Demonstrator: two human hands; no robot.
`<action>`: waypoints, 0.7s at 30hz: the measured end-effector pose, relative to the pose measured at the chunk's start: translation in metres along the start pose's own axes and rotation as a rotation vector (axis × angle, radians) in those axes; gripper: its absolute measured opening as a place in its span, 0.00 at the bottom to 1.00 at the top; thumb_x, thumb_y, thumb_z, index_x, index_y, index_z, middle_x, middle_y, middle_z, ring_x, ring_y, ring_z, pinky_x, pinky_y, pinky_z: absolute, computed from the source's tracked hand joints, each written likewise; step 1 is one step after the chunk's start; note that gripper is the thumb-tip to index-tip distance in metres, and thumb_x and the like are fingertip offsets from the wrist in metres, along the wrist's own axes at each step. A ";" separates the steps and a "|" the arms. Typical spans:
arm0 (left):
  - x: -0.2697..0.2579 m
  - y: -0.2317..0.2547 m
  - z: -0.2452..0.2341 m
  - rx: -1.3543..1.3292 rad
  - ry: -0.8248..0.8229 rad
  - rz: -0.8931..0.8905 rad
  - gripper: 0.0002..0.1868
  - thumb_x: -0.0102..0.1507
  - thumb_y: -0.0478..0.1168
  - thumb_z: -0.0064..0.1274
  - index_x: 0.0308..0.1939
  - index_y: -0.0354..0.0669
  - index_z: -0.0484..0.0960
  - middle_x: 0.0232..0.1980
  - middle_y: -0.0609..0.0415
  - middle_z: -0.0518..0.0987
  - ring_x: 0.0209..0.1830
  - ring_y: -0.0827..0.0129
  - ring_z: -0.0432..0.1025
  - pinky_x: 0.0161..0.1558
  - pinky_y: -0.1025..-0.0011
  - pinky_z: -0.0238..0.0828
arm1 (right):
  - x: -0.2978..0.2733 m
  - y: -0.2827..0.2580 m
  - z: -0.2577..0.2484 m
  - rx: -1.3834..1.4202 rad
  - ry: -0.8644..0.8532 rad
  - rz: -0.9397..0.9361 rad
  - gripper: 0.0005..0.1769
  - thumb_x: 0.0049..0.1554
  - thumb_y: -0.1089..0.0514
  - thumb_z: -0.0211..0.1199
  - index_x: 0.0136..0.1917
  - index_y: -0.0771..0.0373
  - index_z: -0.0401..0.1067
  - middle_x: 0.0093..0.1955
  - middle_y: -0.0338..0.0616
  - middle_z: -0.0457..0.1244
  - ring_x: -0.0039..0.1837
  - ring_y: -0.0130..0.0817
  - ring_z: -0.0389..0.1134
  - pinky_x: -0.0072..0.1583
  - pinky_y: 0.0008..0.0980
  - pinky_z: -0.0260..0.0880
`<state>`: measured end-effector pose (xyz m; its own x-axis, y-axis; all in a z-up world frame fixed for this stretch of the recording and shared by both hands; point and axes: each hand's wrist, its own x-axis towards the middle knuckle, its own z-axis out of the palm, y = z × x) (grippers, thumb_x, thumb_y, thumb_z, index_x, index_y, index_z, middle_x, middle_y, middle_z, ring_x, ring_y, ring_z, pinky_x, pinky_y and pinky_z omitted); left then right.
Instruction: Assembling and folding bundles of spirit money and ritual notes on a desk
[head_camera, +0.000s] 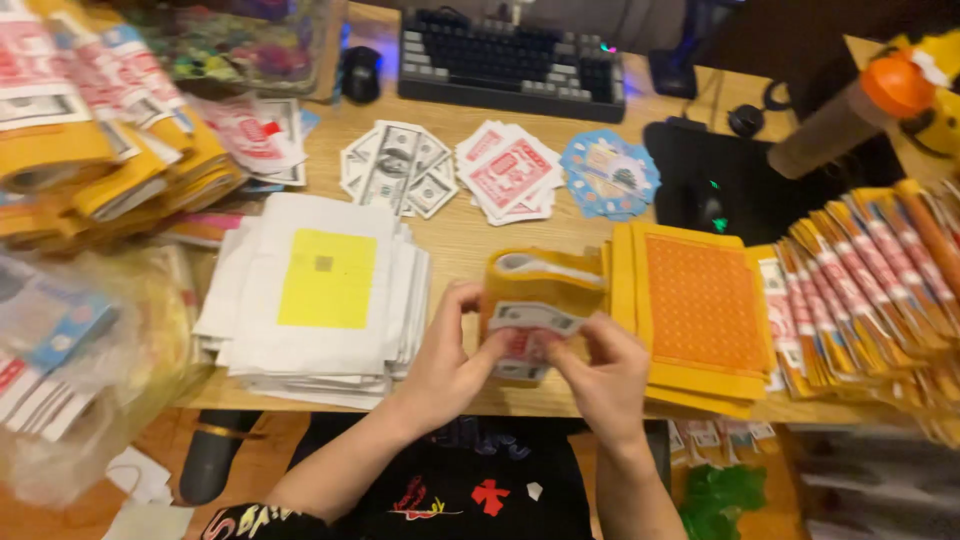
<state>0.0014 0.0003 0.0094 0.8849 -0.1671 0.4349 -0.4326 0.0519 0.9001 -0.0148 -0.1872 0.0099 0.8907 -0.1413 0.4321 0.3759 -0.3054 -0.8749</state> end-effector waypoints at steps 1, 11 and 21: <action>0.000 0.000 -0.001 0.022 0.027 -0.003 0.16 0.63 0.35 0.54 0.51 0.38 0.65 0.44 0.49 0.70 0.49 0.62 0.66 0.56 0.59 0.63 | 0.008 -0.008 0.001 0.022 -0.027 -0.005 0.16 0.40 0.70 0.77 0.44 0.65 0.79 0.35 0.44 0.69 0.41 0.27 0.67 0.49 0.30 0.71; 0.034 0.030 0.015 0.739 0.215 0.550 0.07 0.64 0.40 0.54 0.36 0.39 0.76 0.33 0.51 0.71 0.35 0.56 0.71 0.40 0.63 0.68 | 0.039 -0.028 0.025 -0.707 -0.019 -0.647 0.08 0.50 0.73 0.62 0.44 0.68 0.70 0.35 0.46 0.58 0.38 0.45 0.63 0.44 0.39 0.67; 0.021 0.064 -0.036 -0.731 -0.215 0.118 0.25 0.65 0.43 0.44 0.58 0.22 0.68 0.21 0.49 0.74 0.24 0.64 0.74 0.49 0.56 0.74 | 0.060 -0.022 0.019 -0.162 -0.205 -0.737 0.14 0.52 0.65 0.68 0.50 0.72 0.70 0.49 0.57 0.67 0.52 0.58 0.69 0.56 0.51 0.70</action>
<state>-0.0018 0.0355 0.0772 0.7548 -0.3035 0.5815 -0.2315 0.7063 0.6690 0.0347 -0.1714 0.0510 0.4613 0.3231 0.8263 0.8608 -0.3885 -0.3286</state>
